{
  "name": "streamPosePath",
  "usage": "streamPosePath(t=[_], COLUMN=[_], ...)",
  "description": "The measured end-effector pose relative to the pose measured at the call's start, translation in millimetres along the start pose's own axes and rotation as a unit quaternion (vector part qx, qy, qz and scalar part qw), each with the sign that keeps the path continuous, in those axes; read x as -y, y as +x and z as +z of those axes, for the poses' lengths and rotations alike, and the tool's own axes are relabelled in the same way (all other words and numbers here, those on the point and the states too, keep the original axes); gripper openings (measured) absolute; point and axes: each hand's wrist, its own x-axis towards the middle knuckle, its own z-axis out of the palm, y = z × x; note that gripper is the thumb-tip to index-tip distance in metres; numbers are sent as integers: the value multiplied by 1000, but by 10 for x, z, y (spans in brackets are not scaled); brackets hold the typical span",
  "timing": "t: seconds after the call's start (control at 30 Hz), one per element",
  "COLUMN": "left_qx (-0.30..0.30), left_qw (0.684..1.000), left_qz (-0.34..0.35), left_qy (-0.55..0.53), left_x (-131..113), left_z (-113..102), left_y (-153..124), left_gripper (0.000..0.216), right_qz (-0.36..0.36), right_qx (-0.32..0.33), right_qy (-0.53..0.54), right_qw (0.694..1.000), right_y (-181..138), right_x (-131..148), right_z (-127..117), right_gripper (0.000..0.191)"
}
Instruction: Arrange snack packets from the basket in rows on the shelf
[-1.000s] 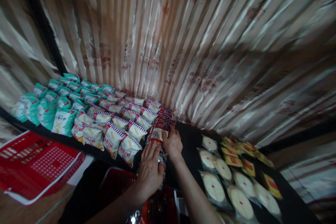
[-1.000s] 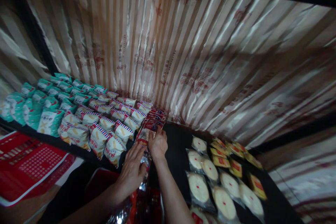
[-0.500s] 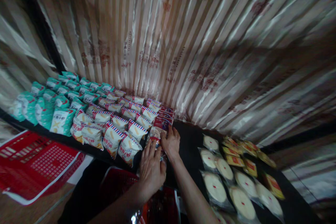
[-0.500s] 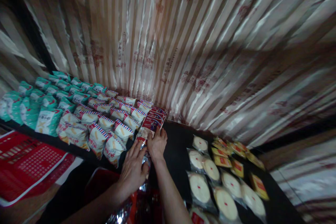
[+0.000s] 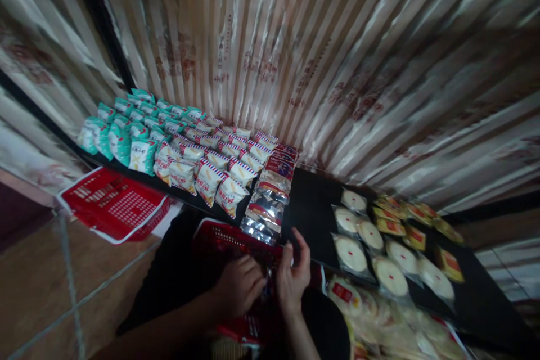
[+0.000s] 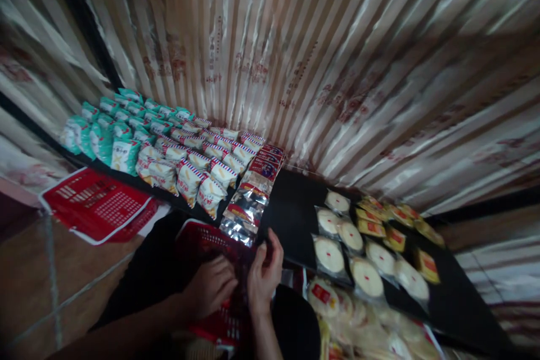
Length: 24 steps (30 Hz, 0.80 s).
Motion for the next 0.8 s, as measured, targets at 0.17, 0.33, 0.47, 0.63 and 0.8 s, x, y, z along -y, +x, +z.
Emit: streamPosePath(t=[0.17,0.33,0.47,0.63,0.8], left_qx=[179,237,251,252,252], left_qw=[972,923,900,895,905], left_qz=[-85,-193,-234,-244,-214], left_qy=[129,235,270,275,267], left_x=[433,661,662,675,515], left_z=[182,79,71,113,57], left_y=[-717,-830,-787,-800,-785], left_gripper=[30,34,29,28,29], right_qz=[78,188,186,198,190], right_qx=[152,431,471,490,471], right_qy=[-51,-133,-121,-114,-85], right_qw=[984,873,854,841,857], right_y=[-851,-1223,-1305,-1359,-1356], right_x=[-573,-830,-855,-908,-844], right_z=[50,282,312,267,246], right_gripper=[37,34,32,21,40])
